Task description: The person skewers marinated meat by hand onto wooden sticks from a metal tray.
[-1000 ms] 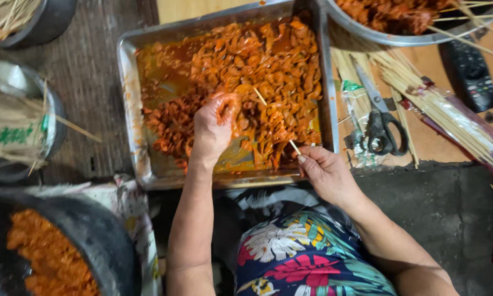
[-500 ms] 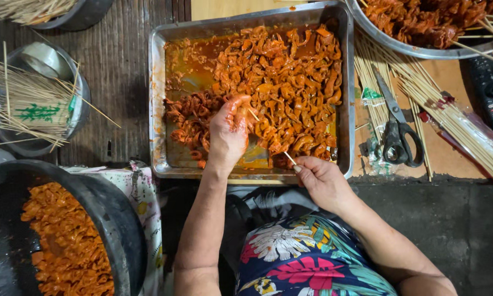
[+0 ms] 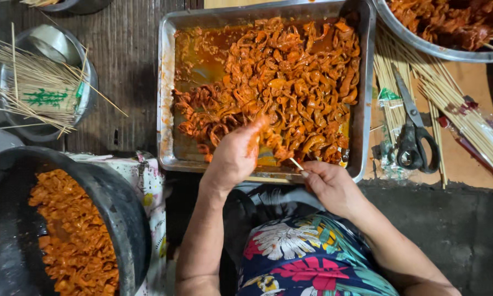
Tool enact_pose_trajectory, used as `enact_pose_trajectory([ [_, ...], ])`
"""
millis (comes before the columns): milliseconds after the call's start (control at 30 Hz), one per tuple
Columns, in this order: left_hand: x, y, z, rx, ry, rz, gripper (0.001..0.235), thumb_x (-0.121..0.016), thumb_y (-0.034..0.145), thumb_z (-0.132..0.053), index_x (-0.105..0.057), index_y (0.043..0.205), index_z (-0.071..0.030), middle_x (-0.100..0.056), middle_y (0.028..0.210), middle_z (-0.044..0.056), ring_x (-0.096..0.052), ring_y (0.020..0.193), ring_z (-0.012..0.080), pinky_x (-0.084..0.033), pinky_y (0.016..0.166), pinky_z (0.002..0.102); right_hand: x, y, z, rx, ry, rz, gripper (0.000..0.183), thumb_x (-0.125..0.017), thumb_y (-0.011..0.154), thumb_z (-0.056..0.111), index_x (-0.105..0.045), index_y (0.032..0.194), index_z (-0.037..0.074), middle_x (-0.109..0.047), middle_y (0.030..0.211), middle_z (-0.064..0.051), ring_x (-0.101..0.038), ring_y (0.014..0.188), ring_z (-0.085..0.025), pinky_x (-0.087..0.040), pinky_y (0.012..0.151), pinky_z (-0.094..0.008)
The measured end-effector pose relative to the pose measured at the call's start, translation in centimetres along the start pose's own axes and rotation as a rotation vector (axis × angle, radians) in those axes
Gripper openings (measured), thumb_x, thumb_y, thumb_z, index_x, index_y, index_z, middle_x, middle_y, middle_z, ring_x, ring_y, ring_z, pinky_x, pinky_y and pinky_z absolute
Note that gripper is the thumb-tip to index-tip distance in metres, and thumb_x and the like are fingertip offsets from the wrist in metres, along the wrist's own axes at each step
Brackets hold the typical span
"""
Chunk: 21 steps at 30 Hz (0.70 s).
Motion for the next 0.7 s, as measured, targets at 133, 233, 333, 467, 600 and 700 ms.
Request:
enact_pose_trajectory([
  [133,4.7,1.5,5.6,0.137,0.152,-0.274,0.038,-0.063,0.094,-0.003,-0.065,0.132,-0.009,-0.074,0.11,0.018,-0.073,0.097,0.0324,-0.059,0.083,0.04,2.0,-0.3,-0.1,0.033,-0.044,-0.104,0.022,-0.058,0.1,0.011,-0.07,0.115,0.0,-0.063,0.073,0.001,-0.054,0.067,-0.008,-0.048,0.061,-0.025],
  [233,6.5,4.7,8.3,0.007,0.506,-0.339,0.03,-0.076,0.089,-0.009,-0.069,0.117,-0.004,-0.073,0.109,0.021,-0.07,0.102,0.0388,-0.057,0.087,0.045,3.4,-0.4,0.7,0.087,-0.018,-0.145,0.023,-0.057,0.101,0.011,-0.069,0.116,0.0,-0.065,0.074,0.001,-0.057,0.069,-0.008,-0.05,0.063,-0.024],
  [333,5.1,8.4,10.6,-0.09,0.5,-0.325,0.024,-0.074,0.087,-0.009,-0.071,0.108,0.0,-0.073,0.102,0.022,-0.07,0.093,0.0401,-0.056,0.08,0.048,3.8,-0.6,1.2,0.157,0.055,-0.177,0.022,-0.058,0.102,0.013,-0.069,0.116,0.0,-0.064,0.076,0.001,-0.056,0.07,-0.007,-0.049,0.065,-0.023],
  [467,2.8,13.6,14.7,-0.007,0.409,-0.288,0.011,-0.07,0.093,-0.009,-0.068,0.095,0.001,-0.069,0.088,0.024,-0.067,0.084,0.0419,-0.053,0.074,0.051,4.1,-0.4,0.9,0.143,0.068,-0.198,0.021,-0.059,0.102,0.012,-0.07,0.116,0.001,-0.064,0.077,0.001,-0.057,0.07,-0.007,-0.049,0.064,-0.024],
  [600,2.4,16.5,18.2,0.01,0.547,-0.323,0.006,-0.067,0.083,-0.002,-0.064,0.087,0.001,-0.066,0.085,0.025,-0.066,0.083,0.0442,-0.053,0.073,0.051,3.5,-0.1,0.2,0.081,0.076,-0.187,0.022,-0.059,0.102,0.012,-0.07,0.117,0.001,-0.065,0.075,0.0,-0.057,0.07,-0.008,-0.049,0.064,-0.024],
  [700,2.2,17.2,21.3,0.142,0.579,-0.197,0.004,-0.063,0.084,0.001,-0.063,0.088,0.001,-0.066,0.084,0.026,-0.067,0.081,0.0413,-0.053,0.074,0.051,3.1,0.0,0.1,0.083,-0.037,-0.187,0.023,-0.059,0.101,0.012,-0.07,0.116,0.0,-0.065,0.074,0.0,-0.058,0.07,-0.008,-0.05,0.064,-0.024],
])
Point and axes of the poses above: each hand's wrist, its own y-axis towards the middle knuckle, its own x-axis out of the back of the hand, z = x × y, the point moved 10 cm from there along y, towards the middle knuckle
